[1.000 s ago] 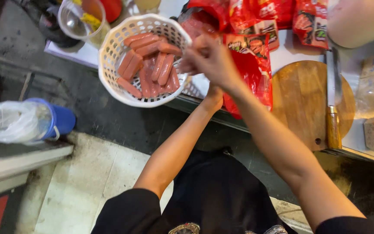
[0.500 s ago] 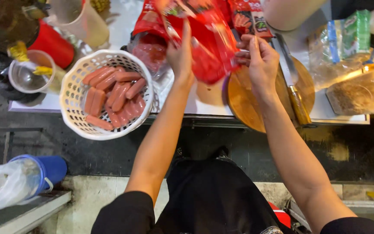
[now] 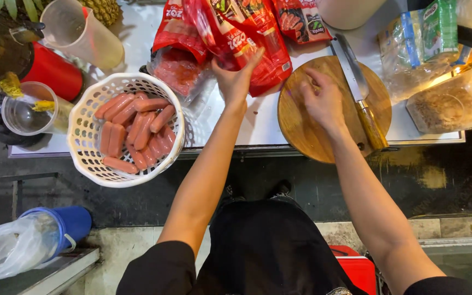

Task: The person opens several plastic packages of sausages using a knife and their hands, then transfers the sausages into a white plastic basket.

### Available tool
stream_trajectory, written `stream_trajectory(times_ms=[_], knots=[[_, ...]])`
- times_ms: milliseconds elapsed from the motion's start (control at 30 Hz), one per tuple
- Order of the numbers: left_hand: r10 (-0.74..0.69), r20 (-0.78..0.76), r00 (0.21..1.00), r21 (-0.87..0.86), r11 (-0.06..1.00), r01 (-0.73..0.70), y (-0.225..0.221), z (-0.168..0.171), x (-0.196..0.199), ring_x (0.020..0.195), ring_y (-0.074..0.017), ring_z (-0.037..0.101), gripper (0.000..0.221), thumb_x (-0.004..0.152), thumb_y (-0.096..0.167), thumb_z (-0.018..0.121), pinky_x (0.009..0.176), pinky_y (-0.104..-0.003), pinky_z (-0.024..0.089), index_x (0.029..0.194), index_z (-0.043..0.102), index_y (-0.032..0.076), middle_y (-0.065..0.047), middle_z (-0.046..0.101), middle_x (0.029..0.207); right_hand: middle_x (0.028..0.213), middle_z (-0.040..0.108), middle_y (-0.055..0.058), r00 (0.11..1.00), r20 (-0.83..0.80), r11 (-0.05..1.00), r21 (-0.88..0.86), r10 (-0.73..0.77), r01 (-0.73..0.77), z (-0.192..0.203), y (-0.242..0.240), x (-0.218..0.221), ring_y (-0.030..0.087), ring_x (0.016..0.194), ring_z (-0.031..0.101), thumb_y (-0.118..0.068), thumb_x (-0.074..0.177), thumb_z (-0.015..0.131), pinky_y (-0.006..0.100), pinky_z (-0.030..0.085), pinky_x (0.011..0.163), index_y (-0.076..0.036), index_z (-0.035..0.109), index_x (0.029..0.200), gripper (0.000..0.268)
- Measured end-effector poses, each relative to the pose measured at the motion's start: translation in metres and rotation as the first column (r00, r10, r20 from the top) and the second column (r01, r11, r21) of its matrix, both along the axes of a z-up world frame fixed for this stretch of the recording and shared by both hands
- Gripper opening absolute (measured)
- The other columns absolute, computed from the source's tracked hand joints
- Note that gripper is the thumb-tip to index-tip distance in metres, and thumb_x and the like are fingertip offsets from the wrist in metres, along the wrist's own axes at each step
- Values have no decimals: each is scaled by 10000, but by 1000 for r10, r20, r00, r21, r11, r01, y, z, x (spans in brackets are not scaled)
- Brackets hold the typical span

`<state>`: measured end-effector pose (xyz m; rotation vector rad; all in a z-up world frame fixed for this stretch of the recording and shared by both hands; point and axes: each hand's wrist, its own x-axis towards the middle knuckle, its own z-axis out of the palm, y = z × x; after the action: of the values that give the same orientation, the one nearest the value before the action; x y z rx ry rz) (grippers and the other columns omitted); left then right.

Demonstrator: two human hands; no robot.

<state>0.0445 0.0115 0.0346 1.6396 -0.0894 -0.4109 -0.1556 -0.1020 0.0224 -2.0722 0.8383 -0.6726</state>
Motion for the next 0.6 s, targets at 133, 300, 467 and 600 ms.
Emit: stream_trajectory(times_ms=[133,300,467,600], knots=[[67,59,996,-59,996,-63,-29,-27,3,1345,-343,500,1282,540,399,964,1128,-418,393,1508,256,-55,-258,459,1482,1281,675,178,999,3,990,134,47,-47,-3,15,19,217,1109,632,-149,1003,654,313,530,897,-35,573,1456,474],[-49,-34,998,-196,980,42,-30,-46,11,1115,-316,731,704,751,324,821,984,-388,549,1299,648,-83,-222,743,1241,1280,686,57,974,198,904,387,114,-184,-8,21,26,119,1132,648,-100,1025,611,268,523,989,-11,543,1456,445],[82,65,994,-279,958,-61,8,0,16,1117,-294,696,662,834,291,798,987,-385,530,1339,552,-60,-184,701,1238,1271,672,40,943,332,877,455,-6,-155,-5,20,35,103,1100,625,-164,1081,613,266,521,956,-21,564,1467,415],[154,69,986,-540,837,-93,62,35,31,1129,-264,664,615,907,237,767,973,-378,536,1387,487,-26,-157,666,1262,1330,635,62,864,503,720,591,24,-364,54,55,69,141,1115,626,-264,1143,545,307,538,942,-55,478,1568,478]])
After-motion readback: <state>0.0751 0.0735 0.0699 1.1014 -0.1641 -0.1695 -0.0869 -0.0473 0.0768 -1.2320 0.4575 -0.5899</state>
